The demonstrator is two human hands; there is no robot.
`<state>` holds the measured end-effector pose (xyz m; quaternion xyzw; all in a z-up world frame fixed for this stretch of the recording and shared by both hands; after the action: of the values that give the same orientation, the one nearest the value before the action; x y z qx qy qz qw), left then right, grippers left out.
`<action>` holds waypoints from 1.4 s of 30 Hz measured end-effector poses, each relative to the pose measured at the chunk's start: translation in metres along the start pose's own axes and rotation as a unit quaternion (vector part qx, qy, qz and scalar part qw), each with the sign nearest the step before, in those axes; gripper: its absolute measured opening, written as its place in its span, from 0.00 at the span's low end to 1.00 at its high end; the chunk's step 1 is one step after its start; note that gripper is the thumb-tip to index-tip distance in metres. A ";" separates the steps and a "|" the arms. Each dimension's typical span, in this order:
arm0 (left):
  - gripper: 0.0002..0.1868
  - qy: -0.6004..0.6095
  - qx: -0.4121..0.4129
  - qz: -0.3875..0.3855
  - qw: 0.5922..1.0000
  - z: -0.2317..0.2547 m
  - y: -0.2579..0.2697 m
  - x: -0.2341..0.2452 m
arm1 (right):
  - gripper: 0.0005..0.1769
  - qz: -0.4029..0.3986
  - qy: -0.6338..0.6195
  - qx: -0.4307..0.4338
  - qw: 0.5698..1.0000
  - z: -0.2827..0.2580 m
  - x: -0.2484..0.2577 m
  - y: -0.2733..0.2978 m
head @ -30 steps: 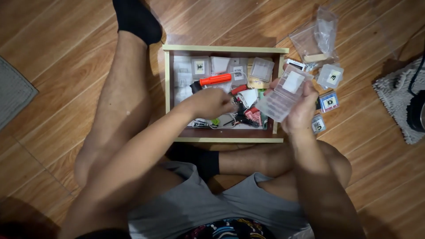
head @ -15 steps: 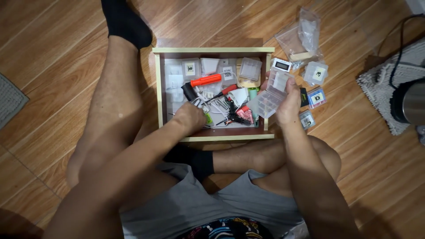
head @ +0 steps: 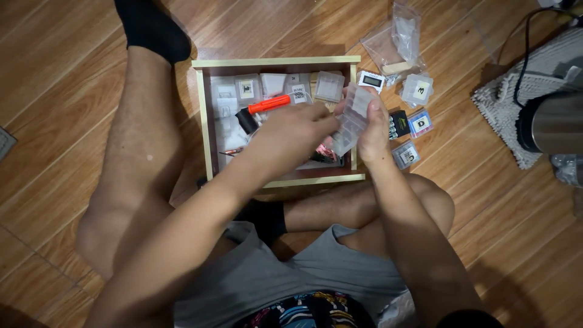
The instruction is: Empty and organize various small electronics, batteries, and tools in a wooden drawer.
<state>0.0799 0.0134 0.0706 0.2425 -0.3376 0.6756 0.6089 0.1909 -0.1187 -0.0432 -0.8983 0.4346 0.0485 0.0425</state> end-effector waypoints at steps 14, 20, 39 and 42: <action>0.13 -0.005 -0.052 0.047 0.998 0.026 -0.013 -0.009 | 0.33 0.067 -0.054 0.050 0.995 -0.023 0.020 0.000; 0.08 -0.004 0.035 0.055 0.998 -0.011 -0.014 -0.024 | 0.30 0.095 -0.086 0.065 0.990 -0.028 0.042 -0.006; 0.19 -0.291 0.125 -0.380 0.869 -0.114 0.063 -0.131 | 0.30 0.089 -0.059 0.057 0.993 -0.029 0.044 -0.013; 0.12 -0.273 0.049 -0.337 0.900 -0.067 0.038 -0.126 | 0.30 0.091 -0.057 0.053 0.993 -0.030 0.042 -0.012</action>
<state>0.0661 -0.0205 -0.0722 0.5463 -0.3548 0.3533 0.6715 0.2277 -0.1472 -0.0187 -0.8470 0.5138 0.0803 0.1101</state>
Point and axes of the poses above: each hand's wrist, its own y-axis away from the middle knuckle, its own x-axis out of the back of the hand, z = x × y, the point moved 8 cm from there along -y, towards the middle knuckle, and after that the axes turned 9 degrees about x, right-handed, at the moved point
